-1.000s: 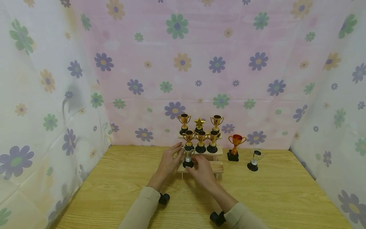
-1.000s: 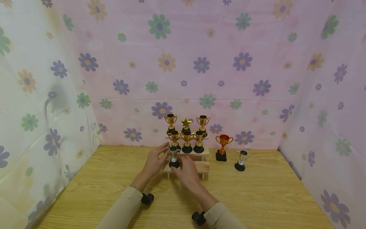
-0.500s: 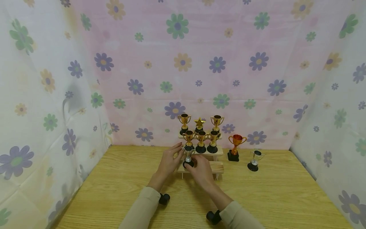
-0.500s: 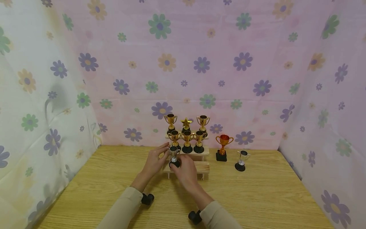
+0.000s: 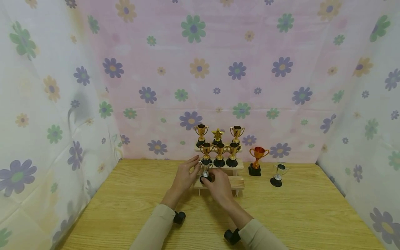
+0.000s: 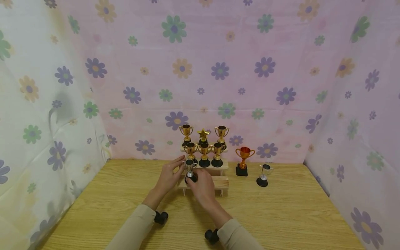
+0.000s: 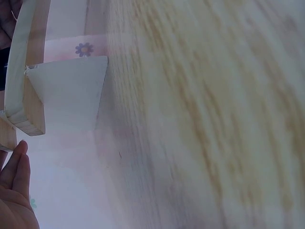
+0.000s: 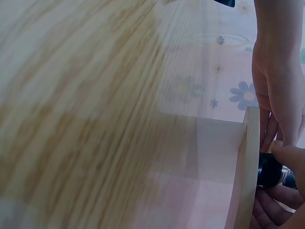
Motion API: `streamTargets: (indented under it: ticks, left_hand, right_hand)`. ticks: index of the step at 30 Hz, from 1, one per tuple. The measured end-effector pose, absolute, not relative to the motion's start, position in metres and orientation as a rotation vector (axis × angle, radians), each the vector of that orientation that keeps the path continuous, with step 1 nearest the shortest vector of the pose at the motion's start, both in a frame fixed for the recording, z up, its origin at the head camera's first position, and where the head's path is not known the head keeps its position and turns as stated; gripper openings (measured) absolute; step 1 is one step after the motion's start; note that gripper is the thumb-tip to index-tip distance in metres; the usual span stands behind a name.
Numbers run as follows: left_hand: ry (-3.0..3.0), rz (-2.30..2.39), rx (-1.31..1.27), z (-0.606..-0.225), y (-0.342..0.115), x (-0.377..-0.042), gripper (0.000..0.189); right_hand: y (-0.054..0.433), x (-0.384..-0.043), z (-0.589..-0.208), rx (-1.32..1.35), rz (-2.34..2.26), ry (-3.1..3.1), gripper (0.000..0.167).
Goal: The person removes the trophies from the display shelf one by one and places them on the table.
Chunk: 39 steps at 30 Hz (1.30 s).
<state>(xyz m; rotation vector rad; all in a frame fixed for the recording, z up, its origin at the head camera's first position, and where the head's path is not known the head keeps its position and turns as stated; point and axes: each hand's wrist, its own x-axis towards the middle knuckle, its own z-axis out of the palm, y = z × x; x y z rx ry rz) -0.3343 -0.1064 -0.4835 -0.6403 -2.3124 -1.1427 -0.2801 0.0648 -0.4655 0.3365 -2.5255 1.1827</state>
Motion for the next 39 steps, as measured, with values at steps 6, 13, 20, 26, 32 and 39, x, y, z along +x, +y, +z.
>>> streamTargets:
  ticks: [6, 13, 20, 26, 32, 39]
  left_hand:
    - [-2.333, -1.165, -0.616, -0.482, -0.106, -0.334, 0.037]
    - [-2.307, -1.142, -0.616, -0.483, -0.107, -0.335, 0.036]
    - [-2.317, -1.154, -0.625, -0.481, -0.107, -0.336, 0.035]
    - [-2.321, -1.145, -0.626, -0.48, -0.106, -0.336, 0.036]
    - [-2.313, -1.141, -0.637, -0.479, -0.106, -0.335, 0.035]
    - [-2.312, -1.143, -0.643, -0.48, -0.106, -0.333, 0.035]
  right_hand:
    - [0.067, -0.281, -0.466, 0.365, 1.2, -2.524, 0.018]
    - [0.074, -0.281, -0.464, 0.392, 1.194, -2.505, 0.015]
    - [0.08, -0.28, -0.458, 0.394, 1.163, -2.511, 0.018]
    - [0.087, -0.276, -0.45, 0.405, 1.152, -2.506, 0.017]
    - [0.094, -0.271, -0.446, 0.434, 1.136, -2.489, 0.016]
    - [0.101, -0.267, -0.443, 0.474, 1.124, -2.473, 0.015]
